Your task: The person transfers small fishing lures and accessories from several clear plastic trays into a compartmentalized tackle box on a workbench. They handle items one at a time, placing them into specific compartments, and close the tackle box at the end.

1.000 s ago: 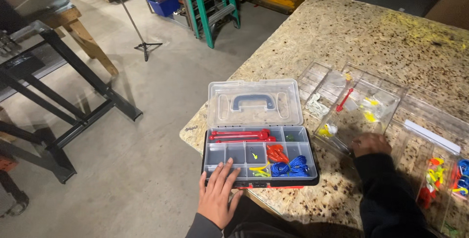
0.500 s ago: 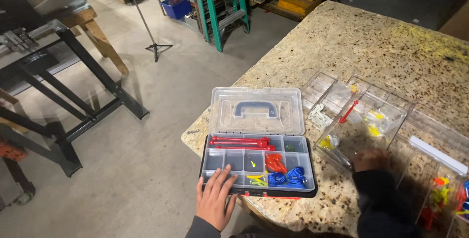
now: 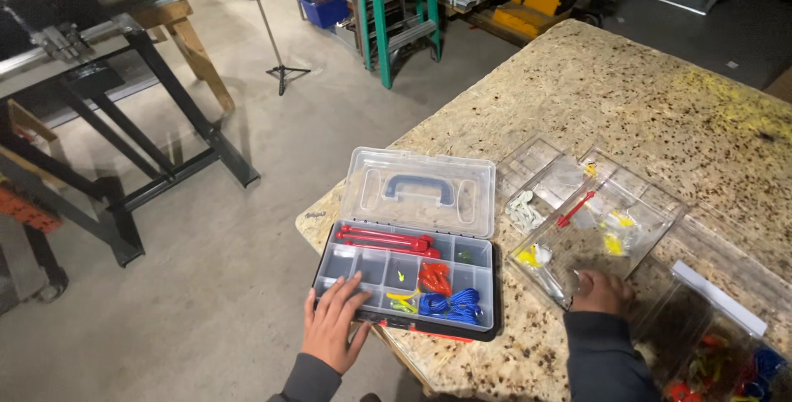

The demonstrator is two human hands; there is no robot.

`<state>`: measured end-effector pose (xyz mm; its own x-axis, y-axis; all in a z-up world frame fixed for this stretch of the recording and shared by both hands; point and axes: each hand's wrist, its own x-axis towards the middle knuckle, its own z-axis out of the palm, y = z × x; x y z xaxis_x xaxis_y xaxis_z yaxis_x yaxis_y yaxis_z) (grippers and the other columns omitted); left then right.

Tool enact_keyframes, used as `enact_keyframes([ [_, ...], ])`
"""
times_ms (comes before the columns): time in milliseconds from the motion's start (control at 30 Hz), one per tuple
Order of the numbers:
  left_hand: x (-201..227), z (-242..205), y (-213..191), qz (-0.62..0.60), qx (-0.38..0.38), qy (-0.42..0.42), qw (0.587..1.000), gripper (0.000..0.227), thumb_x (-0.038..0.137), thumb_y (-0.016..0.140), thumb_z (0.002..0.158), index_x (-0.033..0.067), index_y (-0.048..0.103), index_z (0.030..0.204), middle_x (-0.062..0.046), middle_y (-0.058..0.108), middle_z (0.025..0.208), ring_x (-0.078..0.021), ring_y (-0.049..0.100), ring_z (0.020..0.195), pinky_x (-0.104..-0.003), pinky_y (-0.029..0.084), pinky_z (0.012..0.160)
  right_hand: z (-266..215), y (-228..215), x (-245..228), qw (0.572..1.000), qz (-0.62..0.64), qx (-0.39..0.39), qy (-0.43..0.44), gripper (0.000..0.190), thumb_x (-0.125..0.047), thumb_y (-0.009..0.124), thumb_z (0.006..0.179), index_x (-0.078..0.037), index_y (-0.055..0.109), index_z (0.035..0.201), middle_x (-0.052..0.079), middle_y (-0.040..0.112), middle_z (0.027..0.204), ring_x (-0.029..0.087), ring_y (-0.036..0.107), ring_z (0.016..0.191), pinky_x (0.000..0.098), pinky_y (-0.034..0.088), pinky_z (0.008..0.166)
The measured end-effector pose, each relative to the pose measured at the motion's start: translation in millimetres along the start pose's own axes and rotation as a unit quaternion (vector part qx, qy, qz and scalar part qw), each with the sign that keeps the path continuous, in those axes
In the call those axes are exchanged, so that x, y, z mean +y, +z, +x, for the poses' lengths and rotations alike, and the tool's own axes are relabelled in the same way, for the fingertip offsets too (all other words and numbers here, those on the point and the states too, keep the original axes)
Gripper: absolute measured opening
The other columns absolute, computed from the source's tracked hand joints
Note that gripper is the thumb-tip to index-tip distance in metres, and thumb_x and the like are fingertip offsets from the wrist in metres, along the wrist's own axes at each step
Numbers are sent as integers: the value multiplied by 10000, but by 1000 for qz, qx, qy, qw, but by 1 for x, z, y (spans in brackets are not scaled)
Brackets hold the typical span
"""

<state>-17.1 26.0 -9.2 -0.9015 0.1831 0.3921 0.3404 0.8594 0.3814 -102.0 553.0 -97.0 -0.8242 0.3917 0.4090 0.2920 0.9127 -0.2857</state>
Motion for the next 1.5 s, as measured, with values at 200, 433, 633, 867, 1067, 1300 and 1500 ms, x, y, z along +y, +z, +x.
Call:
enact_keyframes([
  [200, 5, 4, 7, -3, 25, 29, 999, 538, 405, 686, 943, 254, 539, 1438, 45, 474, 1616, -257, 398, 1508, -630, 175, 1200, 11, -69, -53, 948, 315, 24, -45, 101, -2, 704, 953, 53, 777, 996, 214, 762, 1098, 305, 745, 912, 354, 611, 764],
  [433, 7, -12, 12, 10, 30, 31, 999, 698, 391, 735, 912, 197, 462, 1525, -4, 495, 1606, -269, 402, 1507, -580, 160, 1222, -36, -93, -220, 845, 456, -132, -247, 288, 14, 768, 802, 17, 750, 1089, 152, 762, 1025, 191, 738, 899, 280, 614, 857],
  [633, 2, -27, 2, 10, 21, -8, 1000, 678, 436, 707, 936, 245, 452, 1534, 49, 462, 1627, -256, 386, 1521, -593, 148, 1219, -67, -106, -293, 866, 103, -261, -414, 257, -90, 647, 895, -188, 766, 1101, 84, 573, 1449, 354, 359, 1479, 609, 278, 1197],
  [867, -10, -14, -10, 41, 79, -15, 996, 697, 479, 771, 821, 270, 552, 1449, 72, 569, 1547, -242, 483, 1456, -559, 183, 1192, -58, -94, -302, 872, 220, -132, -417, 149, -275, 626, 920, -228, 760, 964, 34, 647, 1280, 289, 474, 1365, 546, 375, 1019],
  [1067, 4, -22, 24, 27, 80, -20, 996, 750, 558, 753, 818, 279, 529, 1477, 78, 531, 1576, -220, 452, 1478, -590, 132, 1252, 5, -160, -212, 803, 424, -397, 135, 297, -154, 573, 970, -115, 732, 1217, 106, 728, 1178, 202, 652, 933, 331, 506, 800],
  [1300, 3, -28, 19, 40, 85, -27, 995, 744, 528, 730, 796, 284, 542, 1474, 91, 528, 1585, -219, 468, 1479, -600, 142, 1245, 53, -79, -31, 929, -78, -356, -72, 263, -291, 615, 1002, -336, 869, 951, 28, 626, 1161, 290, 506, 1248, 389, 431, 1125],
  [1500, 5, -27, 24, 67, 85, -27, 994, 792, 552, 761, 762, 279, 538, 1471, 99, 531, 1579, -191, 476, 1453, -563, 144, 1262, 51, -87, -30, 886, -199, -414, -64, 264, -595, 734, 889, -440, 823, 1083, 19, 390, 1595, 271, 314, 1477, 426, 358, 1193],
])
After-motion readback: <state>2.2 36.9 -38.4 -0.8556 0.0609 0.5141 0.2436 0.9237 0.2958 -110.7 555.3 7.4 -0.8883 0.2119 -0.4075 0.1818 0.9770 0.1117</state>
